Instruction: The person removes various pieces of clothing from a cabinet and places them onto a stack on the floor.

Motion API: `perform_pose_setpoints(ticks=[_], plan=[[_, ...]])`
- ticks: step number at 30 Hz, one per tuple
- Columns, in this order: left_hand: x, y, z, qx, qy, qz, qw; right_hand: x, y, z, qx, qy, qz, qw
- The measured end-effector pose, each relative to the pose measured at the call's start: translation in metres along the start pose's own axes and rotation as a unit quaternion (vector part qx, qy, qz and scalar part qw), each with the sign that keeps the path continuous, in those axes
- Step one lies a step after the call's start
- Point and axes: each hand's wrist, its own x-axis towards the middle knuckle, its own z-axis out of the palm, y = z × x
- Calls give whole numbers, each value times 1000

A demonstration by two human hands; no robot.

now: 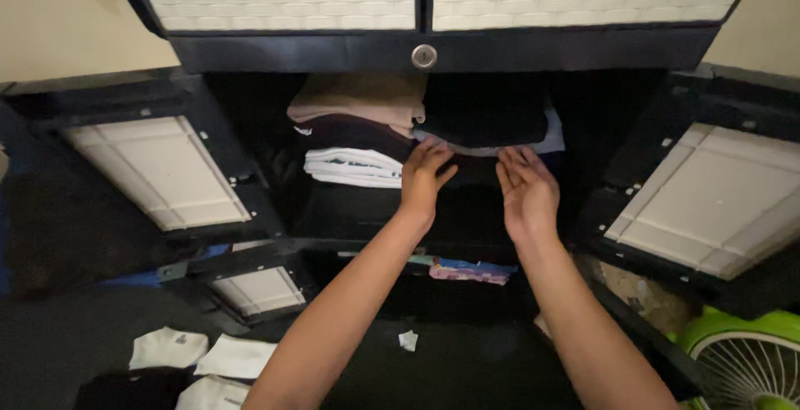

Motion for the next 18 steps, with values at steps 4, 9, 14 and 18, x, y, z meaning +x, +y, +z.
perform_pose_setpoints(ticks=[4, 9, 14, 18], plan=[[23, -15, 5, -75, 45, -3, 996, 9, 4, -3, 10, 23, -1, 1000], [47, -42, 4, -97, 53, -6, 994, 32, 23, -9, 17, 35, -41, 998], [93, -55, 3, -132, 66, -83, 986, 73, 31, 5, 46, 49, 19, 998], [91, -48, 16, -151, 73, -113, 979, 98, 32, 20, -30, 137, 44, 989]])
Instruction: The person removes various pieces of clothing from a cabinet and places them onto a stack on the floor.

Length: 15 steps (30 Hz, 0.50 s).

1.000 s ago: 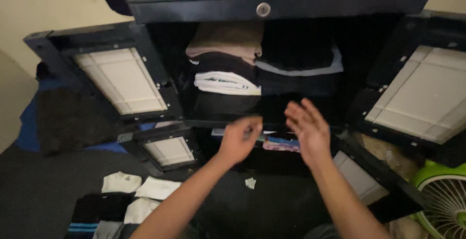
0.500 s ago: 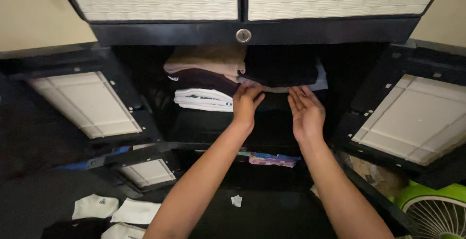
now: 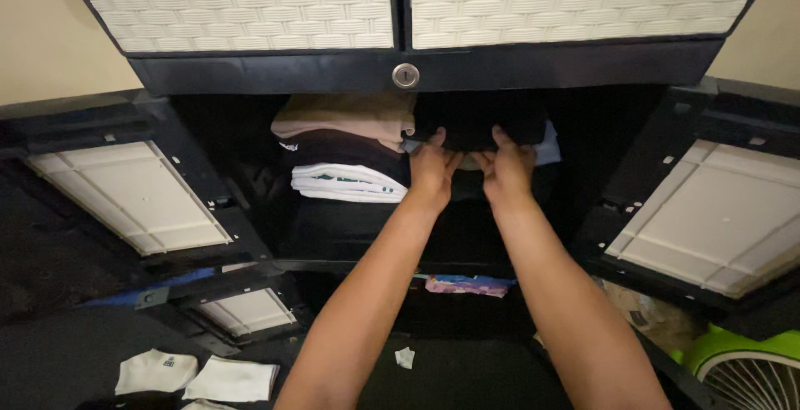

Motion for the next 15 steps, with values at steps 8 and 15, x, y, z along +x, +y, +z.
perform_pose_setpoints(ticks=[8, 15], plan=[[-50, 15, 7, -51, -36, -30, 998, -61, -2, -32, 87, -23, -77, 993], [-165, 15, -21, -59, -52, 27, 997, -175, 3, -86, 62, -77, -46, 994]])
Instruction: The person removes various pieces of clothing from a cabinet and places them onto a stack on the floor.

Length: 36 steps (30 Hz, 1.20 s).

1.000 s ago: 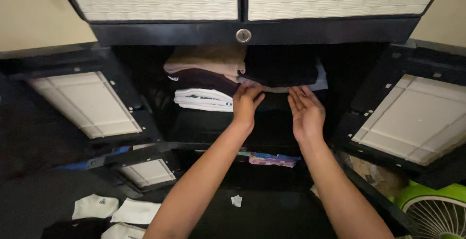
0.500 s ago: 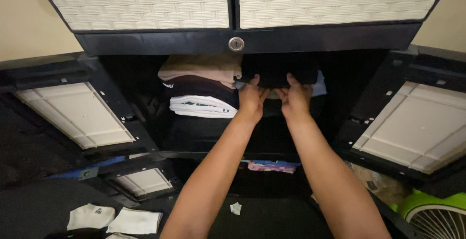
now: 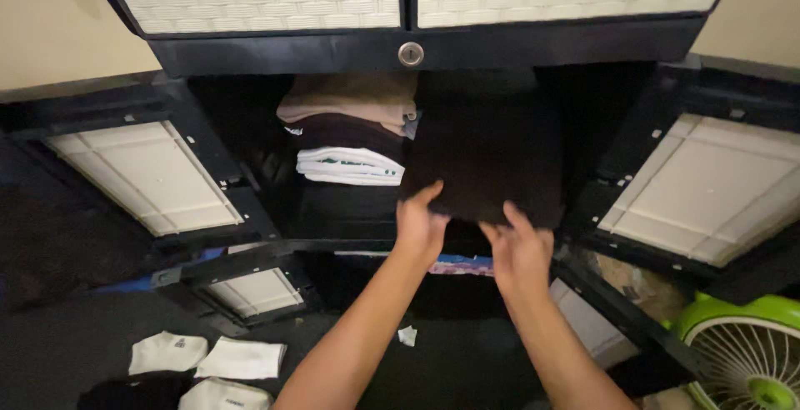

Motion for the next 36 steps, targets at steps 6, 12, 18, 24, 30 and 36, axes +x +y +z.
perform_pose_setpoints(ticks=[6, 12, 18, 24, 30, 36], plan=[[-73, 22, -35, 17, 18, -44, 999, -56, -41, -42, 61, 38, 183, 980], [-127, 49, -78, 33, 21, -169, 985, -59, -34, -65, -244, -2, 163, 956], [-110, 76, -80, 194, 28, -254, 947, -66, -42, -81, -256, 2, 239, 937], [-113, 56, -53, 427, -6, -221, 876, -84, -35, -94, -273, 2, 219, 937], [-134, 58, -71, 447, -44, -187, 874, -90, -45, -85, -294, -56, 220, 928], [-158, 69, -92, 422, -36, -152, 893, -105, -29, -74, -309, -92, 261, 910]])
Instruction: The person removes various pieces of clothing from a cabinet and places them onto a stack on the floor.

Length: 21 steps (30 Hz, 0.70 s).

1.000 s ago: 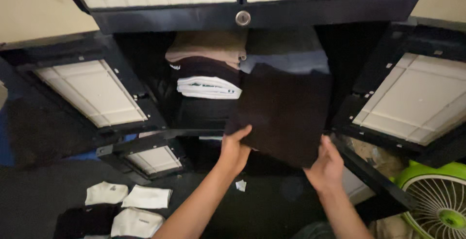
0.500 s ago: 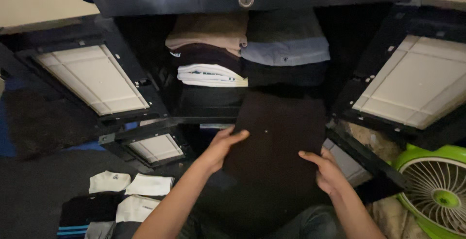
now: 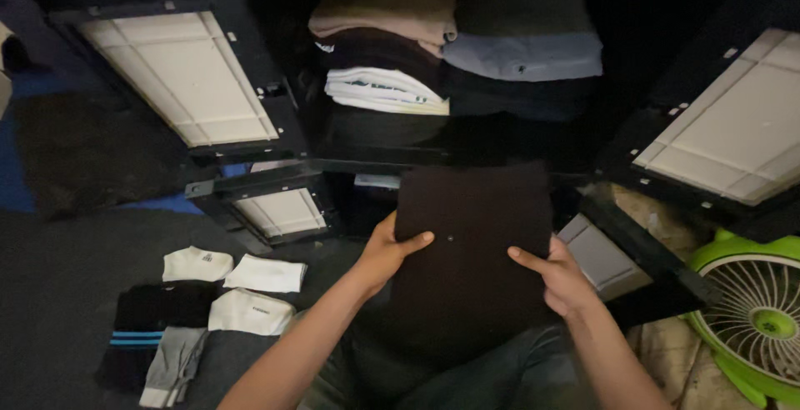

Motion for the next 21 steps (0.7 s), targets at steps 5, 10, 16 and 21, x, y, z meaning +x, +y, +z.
perform_pose_setpoints(ticks=[5, 10, 16, 21], plan=[[-24, -14, -20, 7, 73, -17, 997, -6, 2, 27, -44, 6, 32, 999], [-55, -36, -48, -66, 80, 76, 992, -2, 5, 61, -74, -23, 32, 996], [-91, -53, -84, -114, 155, 59, 979, 7, 11, 122, -117, -79, 7, 990], [-137, -75, -124, -132, 236, 61, 961, 19, 34, 183, -145, -71, 51, 985]])
